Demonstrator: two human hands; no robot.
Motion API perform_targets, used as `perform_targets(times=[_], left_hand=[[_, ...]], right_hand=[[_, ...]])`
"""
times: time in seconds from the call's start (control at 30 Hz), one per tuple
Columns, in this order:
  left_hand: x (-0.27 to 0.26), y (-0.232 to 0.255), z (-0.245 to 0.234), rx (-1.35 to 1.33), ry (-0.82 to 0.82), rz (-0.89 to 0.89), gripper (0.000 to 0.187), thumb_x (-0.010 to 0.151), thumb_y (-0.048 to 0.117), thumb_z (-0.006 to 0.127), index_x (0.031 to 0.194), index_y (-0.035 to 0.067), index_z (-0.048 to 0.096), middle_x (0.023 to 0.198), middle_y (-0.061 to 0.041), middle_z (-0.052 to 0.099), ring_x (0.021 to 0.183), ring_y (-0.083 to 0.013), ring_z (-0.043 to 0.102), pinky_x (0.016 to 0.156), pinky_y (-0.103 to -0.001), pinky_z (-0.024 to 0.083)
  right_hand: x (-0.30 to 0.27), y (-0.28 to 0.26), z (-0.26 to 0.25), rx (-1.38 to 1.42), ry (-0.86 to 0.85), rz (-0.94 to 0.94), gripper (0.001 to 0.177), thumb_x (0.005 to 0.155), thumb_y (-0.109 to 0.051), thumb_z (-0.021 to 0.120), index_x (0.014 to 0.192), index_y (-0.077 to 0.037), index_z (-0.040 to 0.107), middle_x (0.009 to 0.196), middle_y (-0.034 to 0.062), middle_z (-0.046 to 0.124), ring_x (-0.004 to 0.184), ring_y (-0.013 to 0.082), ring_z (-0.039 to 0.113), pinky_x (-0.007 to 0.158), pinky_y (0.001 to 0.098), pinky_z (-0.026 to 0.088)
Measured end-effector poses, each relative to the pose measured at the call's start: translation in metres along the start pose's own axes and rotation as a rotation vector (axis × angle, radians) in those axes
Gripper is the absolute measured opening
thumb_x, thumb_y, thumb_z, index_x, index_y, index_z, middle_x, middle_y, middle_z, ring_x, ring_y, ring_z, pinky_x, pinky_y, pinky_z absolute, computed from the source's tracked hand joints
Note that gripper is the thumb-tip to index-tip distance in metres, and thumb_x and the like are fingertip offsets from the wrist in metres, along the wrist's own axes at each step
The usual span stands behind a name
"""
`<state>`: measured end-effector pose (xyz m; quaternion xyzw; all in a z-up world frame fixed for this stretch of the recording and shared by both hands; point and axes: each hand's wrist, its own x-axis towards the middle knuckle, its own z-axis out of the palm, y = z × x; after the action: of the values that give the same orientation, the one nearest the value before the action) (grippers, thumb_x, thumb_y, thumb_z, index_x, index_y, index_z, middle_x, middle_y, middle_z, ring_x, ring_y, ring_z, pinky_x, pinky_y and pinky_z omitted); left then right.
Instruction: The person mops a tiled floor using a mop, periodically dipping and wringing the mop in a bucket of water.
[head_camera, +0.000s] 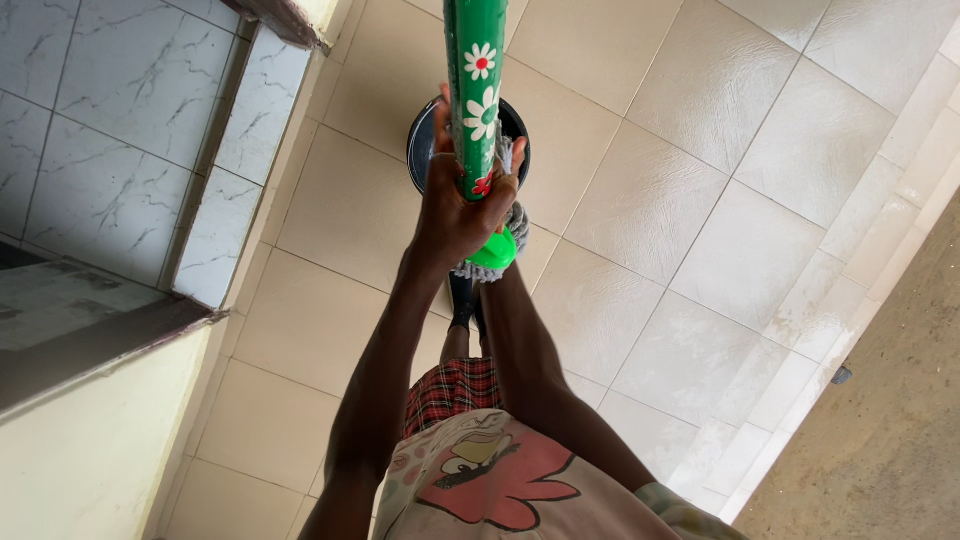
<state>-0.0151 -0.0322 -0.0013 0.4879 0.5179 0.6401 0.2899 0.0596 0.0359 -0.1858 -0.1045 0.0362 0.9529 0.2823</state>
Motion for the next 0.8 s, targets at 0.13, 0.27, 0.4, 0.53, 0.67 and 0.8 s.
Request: perform_targets(times=[0.13,0.27,0.4,0.53,0.67,0.8], left_hand=[[-0.008,0.014,-0.010,-0.089,-0.020,-0.369,0.022,0.088,0.008,0.065,0.068,0.005,0.057,0.054,-0.002,0.059,0.047,-0.0083,0.059,0.048,-0.027,0.048],[-0.015,0.023,0.005,-0.035,-0.046,-0.264,0.023,0.088,0.008,0.069,0.068,0.004,0.058,0.057,-0.002,0.059,0.051,-0.0068,0.058,0.051,-0.027,0.046],[-0.004,0.017,0.002,-0.117,-0.105,-0.257,0.029,0.092,0.007,0.066,0.066,0.004,0.054,0.057,-0.001,0.058,0.052,-0.0064,0.056,0.052,-0.028,0.044],[0.000,0.008,0.008,-0.117,-0.185,-0.281,0.031,0.091,0.006,0.064,0.065,0.004,0.048,0.052,0.000,0.047,0.049,-0.0057,0.045,0.049,-0.030,0.036],[0.005,-0.004,0.018,-0.190,-0.229,-0.270,0.033,0.088,0.005,0.063,0.062,0.004,0.044,0.050,0.000,0.044,0.045,-0.0054,0.042,0.045,-0.030,0.033],[0.009,-0.014,0.028,-0.135,-0.282,-0.290,0.036,0.086,0.004,0.063,0.057,0.005,0.042,0.047,-0.001,0.045,0.042,-0.0063,0.042,0.043,-0.029,0.032]], right_hand=[[0.009,-0.008,0.004,-0.103,-0.008,-0.035,0.036,0.087,-0.028,0.063,0.110,0.000,0.064,0.098,0.0165,0.073,0.089,0.0259,0.070,0.080,0.0390,0.057],[0.030,-0.019,0.019,-0.336,0.033,-0.189,0.027,0.085,-0.019,0.063,0.105,0.000,0.065,0.093,0.0162,0.073,0.084,0.0254,0.071,0.075,0.0386,0.057],[0.051,-0.041,0.046,-0.850,0.138,-0.407,0.019,0.084,-0.010,0.064,0.099,0.000,0.066,0.088,0.0160,0.073,0.078,0.0248,0.071,0.069,0.0382,0.057],[0.073,-0.054,0.074,-1.617,0.250,-0.653,0.012,0.082,-0.002,0.065,0.094,0.000,0.067,0.083,0.0157,0.073,0.073,0.0243,0.072,0.063,0.0378,0.057],[0.072,-0.059,0.101,-2.053,0.040,-0.684,0.011,0.081,0.007,0.066,0.089,0.000,0.068,0.078,0.0154,0.072,0.067,0.0238,0.072,0.057,0.0374,0.057],[0.064,-0.062,0.131,-2.465,-0.164,-0.332,0.021,0.073,0.006,0.071,0.094,0.006,0.070,0.077,0.0236,0.072,0.068,0.0367,0.070,0.060,0.0458,0.055]])
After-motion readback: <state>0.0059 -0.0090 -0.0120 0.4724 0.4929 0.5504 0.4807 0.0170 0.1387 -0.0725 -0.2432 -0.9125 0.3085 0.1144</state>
